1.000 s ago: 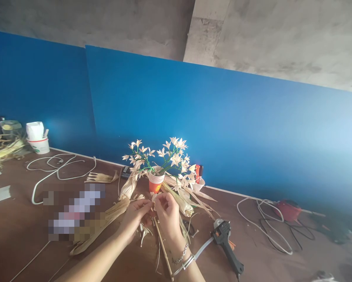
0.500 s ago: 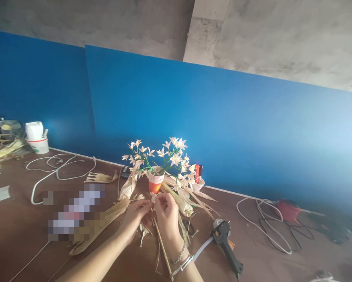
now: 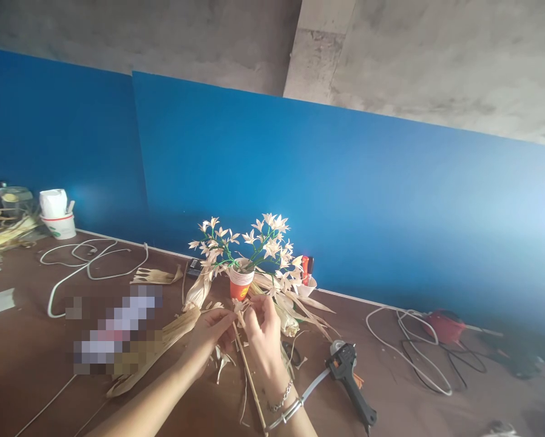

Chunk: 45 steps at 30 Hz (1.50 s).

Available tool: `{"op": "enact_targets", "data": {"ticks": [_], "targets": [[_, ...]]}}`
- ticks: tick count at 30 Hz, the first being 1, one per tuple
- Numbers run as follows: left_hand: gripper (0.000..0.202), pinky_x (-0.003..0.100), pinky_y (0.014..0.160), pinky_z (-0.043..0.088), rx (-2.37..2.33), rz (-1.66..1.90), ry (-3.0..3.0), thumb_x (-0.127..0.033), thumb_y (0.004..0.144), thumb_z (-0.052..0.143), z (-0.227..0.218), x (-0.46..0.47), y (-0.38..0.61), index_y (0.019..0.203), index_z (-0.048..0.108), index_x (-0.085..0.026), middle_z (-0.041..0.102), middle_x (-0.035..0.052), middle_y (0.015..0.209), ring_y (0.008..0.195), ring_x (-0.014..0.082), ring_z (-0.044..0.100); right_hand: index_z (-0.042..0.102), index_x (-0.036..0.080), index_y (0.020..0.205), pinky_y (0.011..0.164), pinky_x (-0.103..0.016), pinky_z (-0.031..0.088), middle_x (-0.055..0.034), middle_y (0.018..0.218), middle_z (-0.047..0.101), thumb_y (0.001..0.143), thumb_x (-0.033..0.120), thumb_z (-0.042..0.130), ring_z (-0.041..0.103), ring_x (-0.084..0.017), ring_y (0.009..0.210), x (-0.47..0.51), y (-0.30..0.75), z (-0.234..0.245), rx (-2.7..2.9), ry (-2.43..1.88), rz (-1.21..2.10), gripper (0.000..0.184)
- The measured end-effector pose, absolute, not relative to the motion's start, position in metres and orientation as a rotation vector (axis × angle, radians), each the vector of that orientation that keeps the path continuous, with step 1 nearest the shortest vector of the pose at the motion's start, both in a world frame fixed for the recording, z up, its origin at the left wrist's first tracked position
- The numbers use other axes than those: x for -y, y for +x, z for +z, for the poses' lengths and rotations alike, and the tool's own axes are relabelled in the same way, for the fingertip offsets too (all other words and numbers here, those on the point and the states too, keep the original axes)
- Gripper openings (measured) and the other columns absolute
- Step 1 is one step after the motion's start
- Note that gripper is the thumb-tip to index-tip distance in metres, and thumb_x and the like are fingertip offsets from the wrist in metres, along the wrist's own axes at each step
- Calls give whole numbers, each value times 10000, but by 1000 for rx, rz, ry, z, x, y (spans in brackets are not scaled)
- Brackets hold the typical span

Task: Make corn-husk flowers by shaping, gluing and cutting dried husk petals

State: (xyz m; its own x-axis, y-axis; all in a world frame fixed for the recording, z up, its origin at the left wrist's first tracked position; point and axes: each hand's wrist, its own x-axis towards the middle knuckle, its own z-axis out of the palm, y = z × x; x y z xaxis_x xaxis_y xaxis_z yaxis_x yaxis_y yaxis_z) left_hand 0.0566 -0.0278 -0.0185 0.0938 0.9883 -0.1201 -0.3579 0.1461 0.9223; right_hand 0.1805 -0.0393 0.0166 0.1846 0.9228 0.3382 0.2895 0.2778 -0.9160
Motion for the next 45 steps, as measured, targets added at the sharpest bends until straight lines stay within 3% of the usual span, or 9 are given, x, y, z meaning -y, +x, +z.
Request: {"op": "enact_targets", "data": {"ticks": [4, 7, 12, 16, 32, 45], "targets": [[393, 177, 332, 366, -911, 1243, 958, -542, 670, 770, -19, 28, 56, 737, 686, -164, 633, -24, 477, 328, 93, 521, 540, 201, 678, 545, -261, 348, 34, 586, 489, 884, 495, 499, 420, -131, 562, 39, 185, 30, 1316, -1303, 799, 362], [386, 179, 337, 372, -891, 1238, 1048, -543, 678, 767, -19, 30, 54, 725, 693, -167, 621, -28, 484, 334, 86, 506, 485, 209, 552, 487, -262, 285, 50, 488, 401, 835, 549, 528, 346, -113, 496, 37, 186, 37, 1311, -1308, 927, 444], [373, 170, 369, 391, -850, 1239, 1148, -535, 711, 749, -15, 34, 52, 746, 692, -168, 604, -36, 503, 378, 72, 496, 448, 210, 469, 468, -256, 250, 52, 451, 392, 718, 426, 623, 338, -100, 478, 36, 188, 41, 1299, -1347, 995, 373], [397, 165, 365, 383, -867, 1263, 1117, -548, 700, 753, -13, 37, 52, 801, 660, -175, 602, -45, 513, 381, 70, 494, 460, 202, 495, 484, -254, 248, 57, 478, 406, 727, 348, 586, 330, -93, 493, 38, 188, 40, 1347, -1376, 968, 302], [384, 169, 332, 343, -850, 1259, 1044, -522, 704, 761, -14, 34, 53, 804, 612, -182, 611, -49, 494, 319, 74, 483, 556, 175, 525, 522, -248, 319, 46, 502, 468, 725, 354, 633, 384, -99, 519, 41, 191, 44, 1414, -1295, 1032, 279], [369, 173, 333, 303, -800, 1241, 1002, -503, 714, 766, -11, 35, 52, 787, 614, -174, 597, -47, 459, 305, 65, 440, 527, 183, 553, 468, -232, 243, 47, 512, 466, 729, 351, 624, 328, -79, 489, 39, 190, 42, 1408, -1286, 1113, 261]]}}
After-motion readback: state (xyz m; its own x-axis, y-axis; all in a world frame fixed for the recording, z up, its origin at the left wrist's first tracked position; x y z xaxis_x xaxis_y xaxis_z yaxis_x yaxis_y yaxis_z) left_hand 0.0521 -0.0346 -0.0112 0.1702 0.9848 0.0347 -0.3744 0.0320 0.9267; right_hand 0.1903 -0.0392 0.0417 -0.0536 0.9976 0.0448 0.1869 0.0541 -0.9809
